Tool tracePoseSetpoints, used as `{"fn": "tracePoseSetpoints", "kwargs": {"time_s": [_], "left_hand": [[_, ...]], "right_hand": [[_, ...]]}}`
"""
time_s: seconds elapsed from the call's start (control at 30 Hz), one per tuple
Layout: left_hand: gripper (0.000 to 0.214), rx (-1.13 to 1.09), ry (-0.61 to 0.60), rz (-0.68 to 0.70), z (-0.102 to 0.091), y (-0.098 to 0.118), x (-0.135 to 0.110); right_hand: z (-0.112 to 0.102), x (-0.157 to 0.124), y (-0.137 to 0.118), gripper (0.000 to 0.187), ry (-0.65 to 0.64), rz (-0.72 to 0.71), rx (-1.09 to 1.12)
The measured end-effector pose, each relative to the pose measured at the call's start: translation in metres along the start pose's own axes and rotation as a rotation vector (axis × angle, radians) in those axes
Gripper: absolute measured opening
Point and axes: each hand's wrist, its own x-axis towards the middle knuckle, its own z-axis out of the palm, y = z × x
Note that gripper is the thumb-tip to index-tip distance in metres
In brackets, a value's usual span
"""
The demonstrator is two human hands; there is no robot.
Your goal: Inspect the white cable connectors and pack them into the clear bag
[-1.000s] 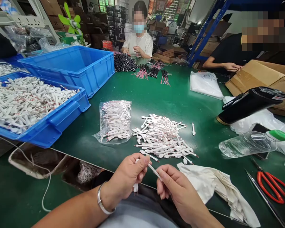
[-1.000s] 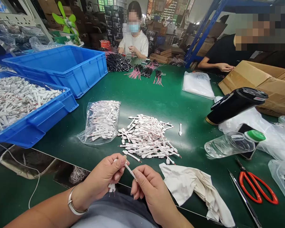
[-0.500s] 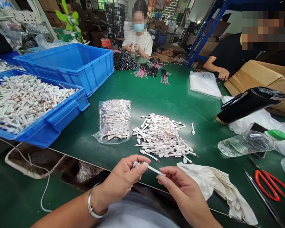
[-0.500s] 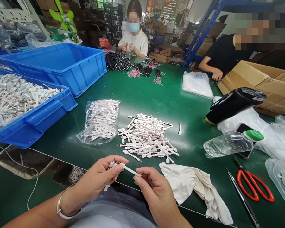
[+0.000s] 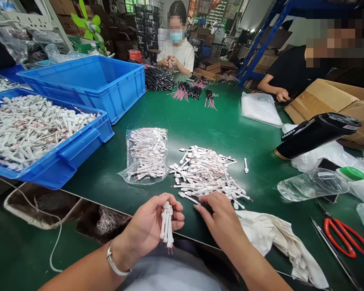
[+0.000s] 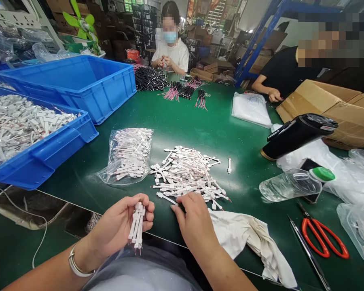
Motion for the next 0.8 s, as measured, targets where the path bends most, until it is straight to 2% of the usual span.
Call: {"fn": "tracePoseSetpoints", "kwargs": {"time_s": [0.07, 0.17, 0.27, 0.37, 0.43, 0.5, 0.57, 0.67, 0.8], "left_hand": [[0.016, 0.017, 0.016, -0.004, -0.002, 0.002, 0.001], [0.024, 0.194, 0.044, 0.048, -0.007, 0.003, 0.001], [0.024, 0.521, 0.090, 0.228, -0.008, 0.003, 0.000], [0.031, 0.837, 0.052, 0.409, -0.005, 0.005, -0.002], [0.024, 0.957, -0.030, 0.446, -0.001, 0.006, -0.002], [0.017, 0.982, -0.061, 0.408, 0.002, 0.005, 0.000], [0.025, 0.911, -0.041, 0.311, 0.003, 0.003, 0.003], [0.035, 0.747, -0.040, 0.195, 0.002, -0.002, 0.008], [0.038, 0.623, -0.013, 0.180, 0.000, -0.008, 0.012]], "right_hand": [[0.006, 0.005, 0.005, 0.012, -0.014, -0.012, -0.069], [0.007, 0.003, 0.005, 0.017, -0.029, -0.036, -0.098], [-0.003, -0.007, -0.001, 0.019, -0.013, -0.036, -0.024], [-0.017, -0.015, -0.009, 0.022, -0.142, 0.084, 0.169], [-0.024, -0.018, -0.013, 0.024, -0.263, 0.211, 0.340], [-0.026, -0.019, -0.015, 0.024, -0.307, 0.306, 0.512], [-0.024, -0.020, -0.014, 0.025, -0.265, 0.330, 0.607], [-0.018, -0.021, -0.013, 0.026, -0.234, 0.279, 0.568], [-0.015, -0.022, -0.017, 0.028, -0.309, 0.260, 0.517]]}}
